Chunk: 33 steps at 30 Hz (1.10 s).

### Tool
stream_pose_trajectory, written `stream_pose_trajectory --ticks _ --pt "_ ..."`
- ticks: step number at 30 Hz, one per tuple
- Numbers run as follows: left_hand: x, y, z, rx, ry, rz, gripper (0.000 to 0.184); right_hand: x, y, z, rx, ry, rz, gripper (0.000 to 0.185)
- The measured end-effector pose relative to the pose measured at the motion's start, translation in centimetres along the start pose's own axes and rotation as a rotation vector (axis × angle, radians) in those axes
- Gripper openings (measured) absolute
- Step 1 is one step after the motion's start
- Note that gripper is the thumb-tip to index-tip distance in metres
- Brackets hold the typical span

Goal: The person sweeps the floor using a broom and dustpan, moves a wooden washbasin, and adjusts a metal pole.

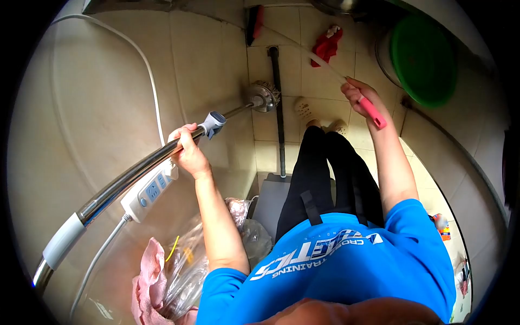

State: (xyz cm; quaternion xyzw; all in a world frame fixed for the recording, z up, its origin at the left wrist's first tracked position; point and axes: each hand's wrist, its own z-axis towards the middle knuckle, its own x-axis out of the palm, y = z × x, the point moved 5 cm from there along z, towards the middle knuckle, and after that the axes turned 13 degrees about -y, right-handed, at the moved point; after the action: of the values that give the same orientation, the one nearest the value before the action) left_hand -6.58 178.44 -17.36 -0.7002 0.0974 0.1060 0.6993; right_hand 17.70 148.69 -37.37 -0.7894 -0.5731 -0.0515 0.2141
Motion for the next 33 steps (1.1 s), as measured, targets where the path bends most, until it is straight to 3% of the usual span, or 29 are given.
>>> stream_pose_trajectory --ticks 1,3,5,7,13,16,18,21,22,27,33 --pt "-0.1 0.1 0.0 0.003 -0.005 0.005 0.006 -1.2 0.3 -0.6 -0.001 0.001 0.004 0.023" --pt "-0.2 0.3 0.0 0.001 -0.013 0.000 0.006 -4.6 1.3 -3.0 -0.279 -0.098 -0.309 0.018" --pt "-0.2 0.2 0.0 0.012 -0.008 -0.019 0.006 -7.2 0.9 -6.9 -0.303 -0.149 -0.226 0.018" --pt "-0.5 0.6 0.3 0.023 -0.003 -0.015 0.006 -9.9 0.4 -9.8 -0.315 -0.261 -0.226 0.024" --pt "-0.6 1.0 0.9 0.034 -0.018 -0.008 0.006 -7.0 -3.3 -15.5 -0.318 -0.195 -0.303 0.036" --pt "-0.9 1.4 1.3 0.065 0.015 0.018 0.008 -4.7 -2.8 -11.4 -0.390 -0.118 -0.575 0.023" --pt "-0.7 1.2 1.0 0.020 0.012 0.011 0.008 -2.3 -2.6 -8.8 -0.381 -0.233 -0.554 0.017" --pt "-0.5 0.7 0.7 0.020 -0.017 0.050 0.009 -5.5 -1.2 -4.8 -0.284 -0.157 -0.317 0.025" --pt "-0.6 0.5 0.8 0.021 -0.017 0.054 0.009 -5.7 -1.3 -7.0 -0.396 -0.189 -0.543 0.024" --pt "-0.2 0.8 0.5 0.028 -0.022 0.010 0.007 -13.8 -1.7 -13.8 -0.358 -0.320 -0.521 0.033" --pt "-0.3 0.4 -0.3 -0.008 -0.046 -0.010 0.006 -12.1 -4.7 -20.4 -0.369 -0.361 -0.572 0.035"
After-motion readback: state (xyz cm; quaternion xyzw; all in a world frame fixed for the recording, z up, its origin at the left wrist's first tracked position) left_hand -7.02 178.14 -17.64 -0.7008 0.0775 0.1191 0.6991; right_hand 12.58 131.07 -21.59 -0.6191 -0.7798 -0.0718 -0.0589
